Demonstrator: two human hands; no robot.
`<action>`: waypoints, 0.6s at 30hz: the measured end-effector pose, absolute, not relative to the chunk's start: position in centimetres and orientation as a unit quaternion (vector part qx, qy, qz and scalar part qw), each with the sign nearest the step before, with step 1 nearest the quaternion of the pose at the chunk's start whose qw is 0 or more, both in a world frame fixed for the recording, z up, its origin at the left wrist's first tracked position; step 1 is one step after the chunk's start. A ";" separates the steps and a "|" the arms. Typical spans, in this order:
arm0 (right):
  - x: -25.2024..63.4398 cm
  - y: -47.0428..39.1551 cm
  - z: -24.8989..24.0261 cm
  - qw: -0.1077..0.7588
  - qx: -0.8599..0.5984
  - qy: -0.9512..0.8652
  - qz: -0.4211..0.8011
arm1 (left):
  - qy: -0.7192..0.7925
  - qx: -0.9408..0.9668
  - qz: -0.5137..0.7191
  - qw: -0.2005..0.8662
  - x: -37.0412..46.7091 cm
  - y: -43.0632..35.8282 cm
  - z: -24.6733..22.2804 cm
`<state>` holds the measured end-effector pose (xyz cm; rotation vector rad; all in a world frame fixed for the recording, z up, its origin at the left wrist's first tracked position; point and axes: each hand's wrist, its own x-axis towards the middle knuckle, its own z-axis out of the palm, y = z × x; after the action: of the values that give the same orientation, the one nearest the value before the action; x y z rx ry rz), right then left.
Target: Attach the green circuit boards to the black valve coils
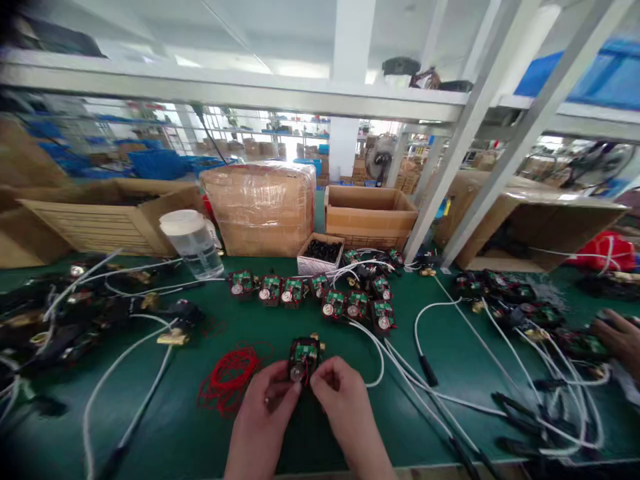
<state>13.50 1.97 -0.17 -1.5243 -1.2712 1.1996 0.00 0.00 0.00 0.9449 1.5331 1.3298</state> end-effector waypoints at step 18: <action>13.4 1.9 0.5 0.390 -0.611 -0.520 0.451 | 0.589 0.266 0.613 0.455 -0.1 -0.2 -0.4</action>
<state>13.36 1.91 0.51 -1.5544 -1.3225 1.1471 -0.07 -0.24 -0.38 0.6558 1.4521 1.5117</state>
